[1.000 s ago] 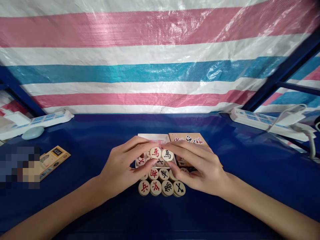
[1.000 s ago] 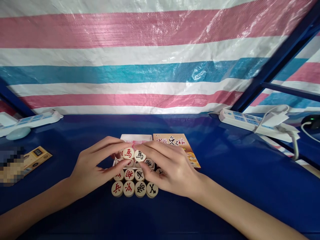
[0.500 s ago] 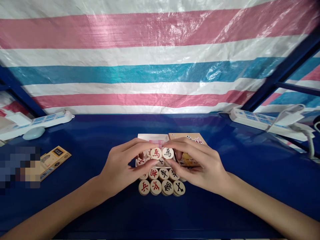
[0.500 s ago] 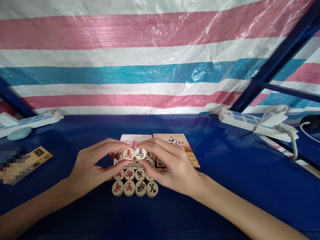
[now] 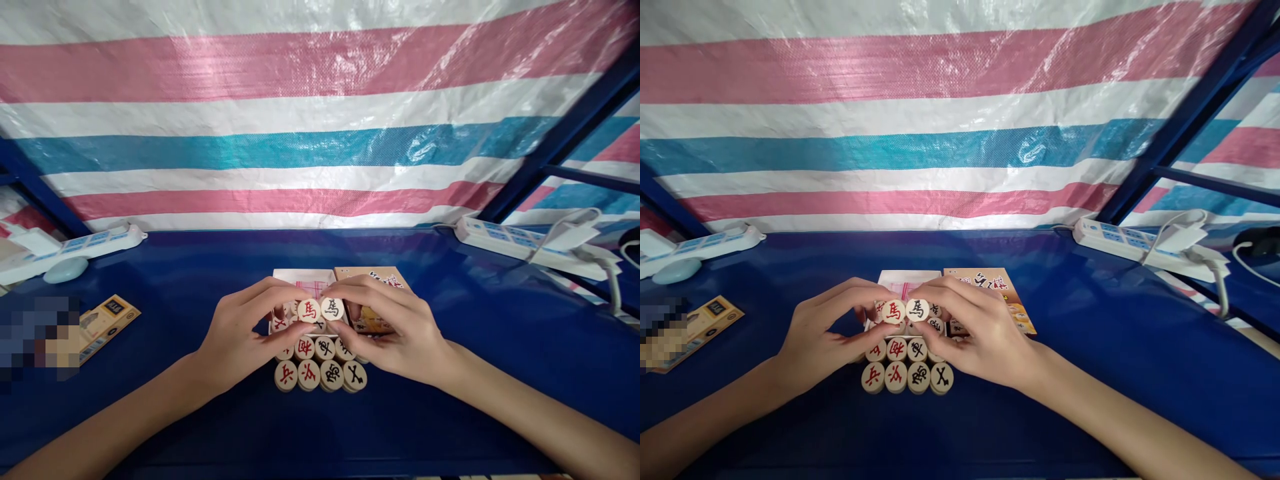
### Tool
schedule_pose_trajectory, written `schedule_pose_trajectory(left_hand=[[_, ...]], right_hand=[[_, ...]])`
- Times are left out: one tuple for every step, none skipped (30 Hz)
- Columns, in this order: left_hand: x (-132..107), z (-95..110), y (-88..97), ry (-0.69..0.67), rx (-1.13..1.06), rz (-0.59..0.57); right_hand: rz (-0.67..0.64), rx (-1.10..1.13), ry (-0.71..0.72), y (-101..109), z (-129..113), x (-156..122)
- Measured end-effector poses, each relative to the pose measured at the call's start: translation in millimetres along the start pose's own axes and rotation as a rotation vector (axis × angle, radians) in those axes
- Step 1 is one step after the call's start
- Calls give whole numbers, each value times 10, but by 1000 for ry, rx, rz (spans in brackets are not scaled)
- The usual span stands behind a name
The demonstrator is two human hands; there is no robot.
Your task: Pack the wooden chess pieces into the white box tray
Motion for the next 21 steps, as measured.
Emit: schedule_pose_trajectory(left_hand=[[0,4,-1,-4,-4,0],[0,10,0,-10,-6,5],[1,16,1,-16,-7,9],[2,21,4,-20,-7,14],[3,24,7,-24,-8,20],[4,24,9,-25,-8,22],[3,22,11,-25,-8,24],[1,18,12,-26,-7,25],[-2,14,11,-27,-6,22],[-6,10,11,-30,-5,21],[-11,7,9,-35,-3,19],[-15,7,9,-40,-2,21],[-17,8,9,-44,2,24],[-18,10,6,-45,9,24],[-17,14,5,-45,18,26],[-15,20,4,-45,28,29],[-12,27,2,-47,37,29],[-9,33,1,-48,43,29],[-6,38,-1,-48,49,28],[-5,42,-1,-48,53,27],[-4,44,-1,-45,57,26]], right_hand=[[4,2,4,0,0,-1],[8,3,6,-1,2,-3],[12,3,6,-1,5,-4],[17,4,1,-1,10,-6],[19,5,-4,-1,17,-9],[22,6,-10,-1,24,-11],[23,7,-16,0,31,-14],[23,9,-21,0,38,-17],[21,11,-22,0,42,-19],[19,12,-18,0,42,-19],[19,14,-9,1,40,-18],[21,15,4,2,34,-15],[22,19,17,2,28,-11],[22,24,25,1,23,-7],[22,28,27,0,20,-2],[23,32,26,-1,20,1],[23,34,22,-1,21,4],[22,35,20,-1,22,5],[20,33,18,-1,23,5],[20,32,19,0,24,4],[21,32,20,1,25,3]])
Point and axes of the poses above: each hand's wrist, its own x-axis towards the middle knuckle, its own y-axis out of the back of the hand, z = x × y, the point moved 5 cm from there along x, towards the middle knuckle, and after that the axes turned 2 degrees about x, right-handed, at the moved point
